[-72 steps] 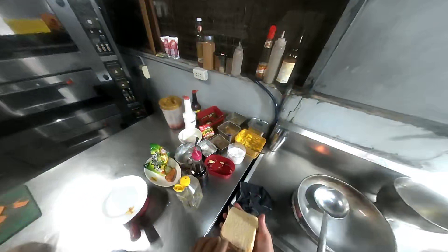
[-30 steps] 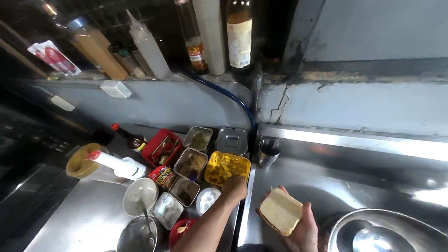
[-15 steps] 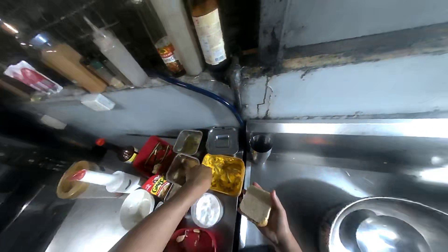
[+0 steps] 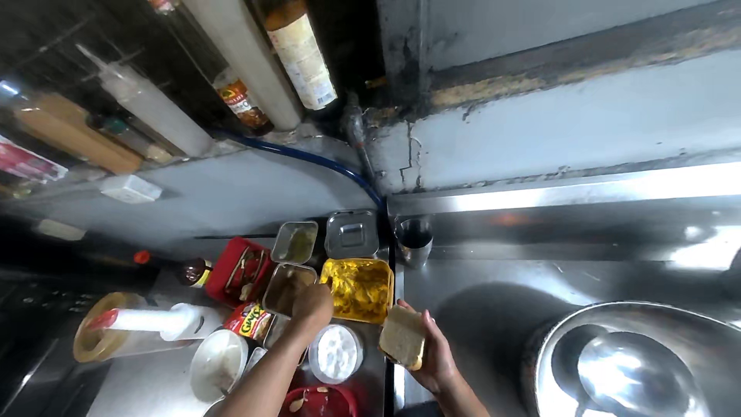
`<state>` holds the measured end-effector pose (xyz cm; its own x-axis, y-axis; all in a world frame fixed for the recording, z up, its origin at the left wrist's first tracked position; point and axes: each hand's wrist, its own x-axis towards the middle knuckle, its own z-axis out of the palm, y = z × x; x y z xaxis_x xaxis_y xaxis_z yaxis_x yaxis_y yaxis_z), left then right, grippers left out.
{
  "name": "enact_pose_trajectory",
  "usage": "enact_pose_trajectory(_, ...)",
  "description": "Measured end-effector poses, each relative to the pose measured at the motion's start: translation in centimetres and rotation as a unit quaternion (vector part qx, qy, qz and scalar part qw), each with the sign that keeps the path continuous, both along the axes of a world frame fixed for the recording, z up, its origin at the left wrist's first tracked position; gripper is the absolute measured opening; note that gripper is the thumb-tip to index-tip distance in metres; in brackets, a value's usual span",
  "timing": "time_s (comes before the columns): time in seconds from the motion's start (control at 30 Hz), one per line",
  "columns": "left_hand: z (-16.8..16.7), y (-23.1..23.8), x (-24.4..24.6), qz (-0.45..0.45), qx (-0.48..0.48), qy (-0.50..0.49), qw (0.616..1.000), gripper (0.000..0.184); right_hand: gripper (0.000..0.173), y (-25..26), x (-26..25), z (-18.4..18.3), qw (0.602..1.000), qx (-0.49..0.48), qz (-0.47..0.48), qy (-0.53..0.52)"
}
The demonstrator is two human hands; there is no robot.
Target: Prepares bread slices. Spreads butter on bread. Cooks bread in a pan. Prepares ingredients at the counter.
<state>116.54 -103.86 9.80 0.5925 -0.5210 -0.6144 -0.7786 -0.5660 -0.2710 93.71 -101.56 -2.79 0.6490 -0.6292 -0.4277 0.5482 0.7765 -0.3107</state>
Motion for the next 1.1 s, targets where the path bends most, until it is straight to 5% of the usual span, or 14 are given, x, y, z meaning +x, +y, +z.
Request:
enact_pose_trajectory(0.27,-0.3,2.0,0.5,-0.013,-0.052,0.07,0.996,0.018,0.071,-0.4,-0.1,0.0,1.0,-0.013,0.011,0.003)
enact_pose_trajectory(0.5,2.1,2.0,-0.9,-0.065,0.0,-0.031,0.997,0.02,0.078,-0.4,-0.2,0.1,0.999,-0.029,0.014,0.008)
enact_pose_trajectory(0.8,-1.5,3.8,1.0,-0.01,-0.035,0.039,0.999,0.028,0.071,-0.7,0.0,0.4,1.0,-0.022,0.003,0.019)
enact_pose_trajectory(1.1,-1.6,2.9,1.4,-0.095,-0.068,0.091,0.989,0.029,0.068,-1.0,0.1,0.2,1.0,-0.017,0.0,0.01)
